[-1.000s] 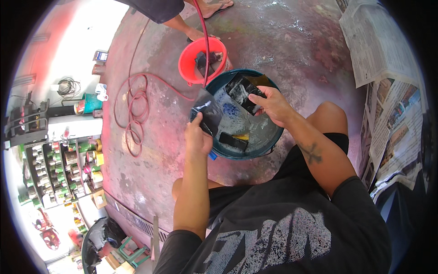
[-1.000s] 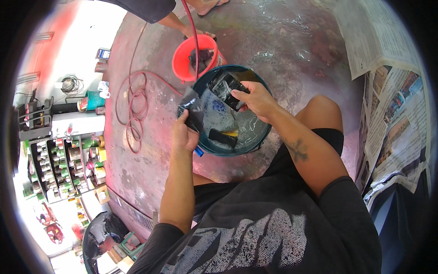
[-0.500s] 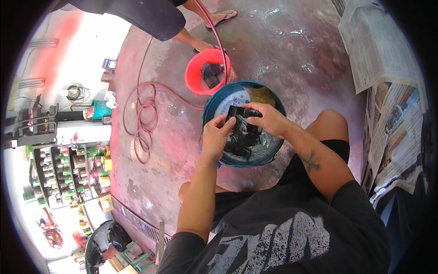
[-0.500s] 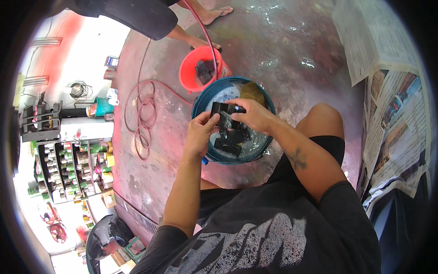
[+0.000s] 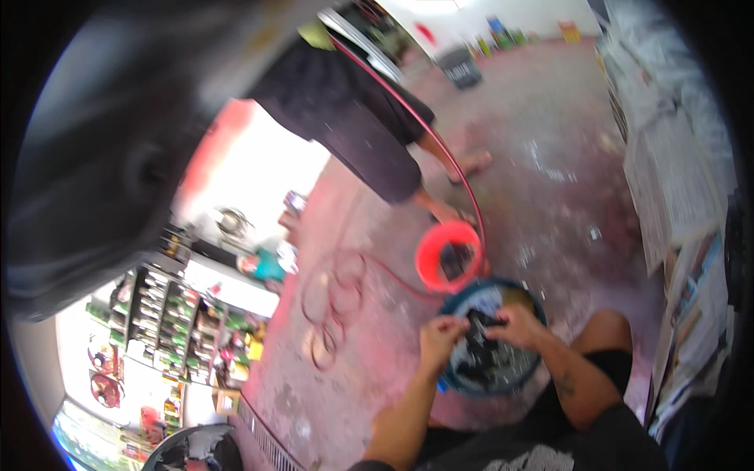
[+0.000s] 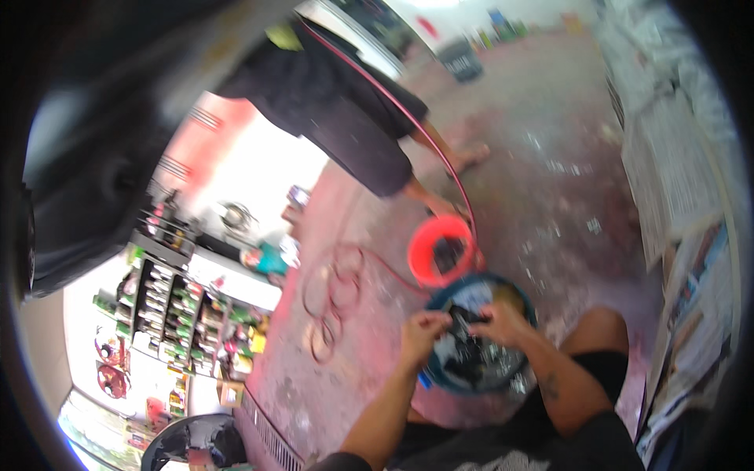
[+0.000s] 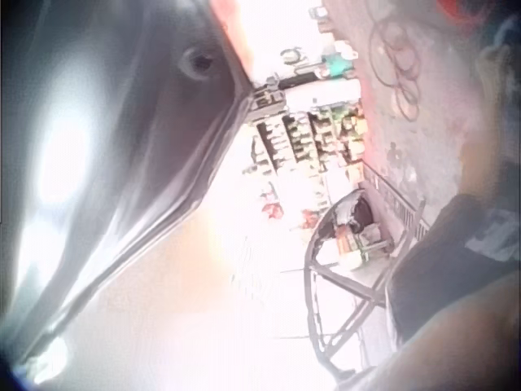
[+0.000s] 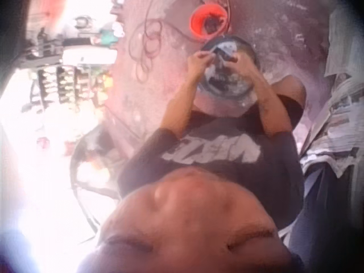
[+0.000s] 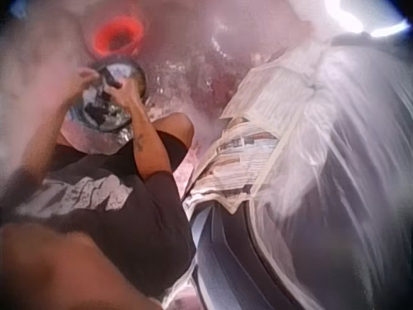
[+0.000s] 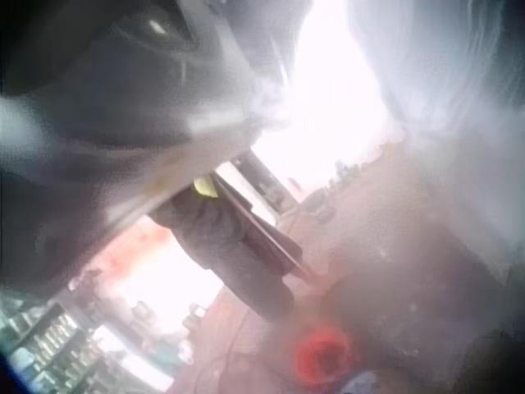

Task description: The person scrubs a black car bumper with a sponge and soapy water, rinses it with a hose, and wipes it dry with a cloth. The person also cleans a smaller black plastic trim piece in a bucket of soapy water.

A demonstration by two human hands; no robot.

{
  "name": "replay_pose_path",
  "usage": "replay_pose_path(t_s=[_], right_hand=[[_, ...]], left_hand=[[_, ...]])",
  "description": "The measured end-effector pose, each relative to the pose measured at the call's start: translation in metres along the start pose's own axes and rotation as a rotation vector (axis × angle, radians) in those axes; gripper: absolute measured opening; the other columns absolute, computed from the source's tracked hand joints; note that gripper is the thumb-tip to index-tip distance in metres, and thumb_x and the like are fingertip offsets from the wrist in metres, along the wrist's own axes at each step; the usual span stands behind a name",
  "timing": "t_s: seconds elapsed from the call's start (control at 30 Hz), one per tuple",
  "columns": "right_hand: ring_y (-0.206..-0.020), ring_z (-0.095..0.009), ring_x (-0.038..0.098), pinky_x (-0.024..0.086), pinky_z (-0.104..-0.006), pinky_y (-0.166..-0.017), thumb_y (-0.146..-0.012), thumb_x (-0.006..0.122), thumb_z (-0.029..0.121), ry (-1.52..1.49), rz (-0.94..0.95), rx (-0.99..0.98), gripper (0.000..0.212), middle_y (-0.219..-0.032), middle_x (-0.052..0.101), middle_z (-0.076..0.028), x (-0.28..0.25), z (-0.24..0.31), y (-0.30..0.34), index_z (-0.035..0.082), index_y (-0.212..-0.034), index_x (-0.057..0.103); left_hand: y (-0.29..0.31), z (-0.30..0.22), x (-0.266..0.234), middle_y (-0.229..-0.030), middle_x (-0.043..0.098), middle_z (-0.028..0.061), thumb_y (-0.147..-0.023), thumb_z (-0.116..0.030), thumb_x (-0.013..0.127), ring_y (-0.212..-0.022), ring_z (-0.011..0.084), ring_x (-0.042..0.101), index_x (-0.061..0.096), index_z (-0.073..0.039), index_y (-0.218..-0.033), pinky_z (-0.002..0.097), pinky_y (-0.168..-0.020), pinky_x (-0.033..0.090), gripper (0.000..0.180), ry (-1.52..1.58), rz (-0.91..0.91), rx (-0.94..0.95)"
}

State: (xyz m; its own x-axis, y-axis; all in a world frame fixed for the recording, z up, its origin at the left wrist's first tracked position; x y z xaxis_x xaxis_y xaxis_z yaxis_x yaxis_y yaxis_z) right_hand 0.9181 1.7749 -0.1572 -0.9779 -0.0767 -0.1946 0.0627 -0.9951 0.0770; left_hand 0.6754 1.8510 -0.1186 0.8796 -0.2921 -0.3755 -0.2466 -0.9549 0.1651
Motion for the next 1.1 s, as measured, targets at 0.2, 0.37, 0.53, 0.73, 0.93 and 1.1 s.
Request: replay_pose_path(t_s=[0.2,0.37,0.53,0.73,0.93,1.1], right_hand=[[-0.106,-0.034,0.081,0.064,-0.0497,-0.087,-0.098,0.079,0.024,0.604,-0.14,-0.05,0.03,-0.112,0.083,-0.018,0.011,0.023,-0.012,0.007,-0.123,0.08],[-0.121,-0.047,0.076,0.065,-0.0565,-0.1,-0.094,0.079,0.023,0.946,0.187,-0.028,0.037,-0.138,0.073,-0.026,0.072,-0.055,-0.023,0.009,-0.128,0.081],[-0.123,-0.043,0.078,0.061,-0.055,-0.106,-0.095,0.076,0.035,0.814,0.483,0.151,0.048,-0.133,0.08,-0.026,0.096,-0.089,-0.039,0.007,-0.133,0.084],[-0.124,-0.042,0.078,0.06,-0.0539,-0.108,-0.096,0.073,0.033,0.731,0.487,0.276,0.045,-0.136,0.08,-0.023,0.099,-0.11,-0.036,0.007,-0.131,0.085],[-0.128,-0.043,0.076,0.059,-0.0552,-0.11,-0.099,0.072,0.029,0.741,0.448,0.285,0.05,-0.139,0.078,-0.026,0.06,0.006,-0.014,0.006,-0.144,0.073],[-0.115,-0.04,0.079,0.061,-0.054,-0.098,-0.1,0.072,0.018,0.623,0.267,0.013,0.051,-0.123,0.081,-0.023,0.061,0.0,-0.004,0.005,-0.149,0.065]], left_hand=[[0.007,0.011,-0.053,-0.103,0.084,0.015,-0.094,-0.042,0.091,-0.099,0.0309,0.079,0.084,-0.005,-0.122,0.0477,-0.092,0.061,0.047,-0.799,-0.333,0.35],[0.027,0.082,-0.031,-0.123,0.08,0.0285,-0.097,-0.041,0.084,-0.121,0.0525,0.074,0.043,-0.014,-0.17,0.0585,-0.108,0.056,0.088,-0.941,-0.416,0.222],[0.036,0.093,-0.032,-0.132,0.077,0.0337,-0.106,-0.032,0.067,-0.122,0.058,0.072,0.031,-0.017,-0.176,0.065,-0.108,0.054,0.081,-0.775,-0.203,-0.198],[0.023,0.08,-0.026,-0.133,0.076,0.0346,-0.109,-0.03,0.06,-0.122,0.0577,0.072,0.04,-0.021,-0.17,0.0665,-0.106,0.053,0.065,-0.783,-0.117,-0.251],[0.02,0.095,-0.044,-0.13,0.077,0.034,-0.111,-0.031,0.059,-0.123,0.0565,0.073,0.044,-0.021,-0.161,0.0656,-0.105,0.054,0.054,-0.789,-0.124,-0.345],[0.016,0.078,-0.035,-0.128,0.078,0.0331,-0.112,-0.03,0.058,-0.121,0.0558,0.074,0.044,-0.02,-0.16,0.0644,-0.104,0.055,0.051,-0.787,-0.085,-0.273]])
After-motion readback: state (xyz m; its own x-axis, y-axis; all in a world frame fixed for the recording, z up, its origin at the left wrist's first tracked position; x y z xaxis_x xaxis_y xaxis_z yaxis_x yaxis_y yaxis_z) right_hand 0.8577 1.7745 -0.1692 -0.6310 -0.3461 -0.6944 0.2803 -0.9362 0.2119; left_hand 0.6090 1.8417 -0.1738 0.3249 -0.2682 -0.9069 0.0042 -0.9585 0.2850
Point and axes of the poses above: each hand's wrist, its own y-axis away from the middle knuckle, its own x-axis out of the palm, z = x × y, the point moved 2 cm from there along -y, towards the middle knuckle
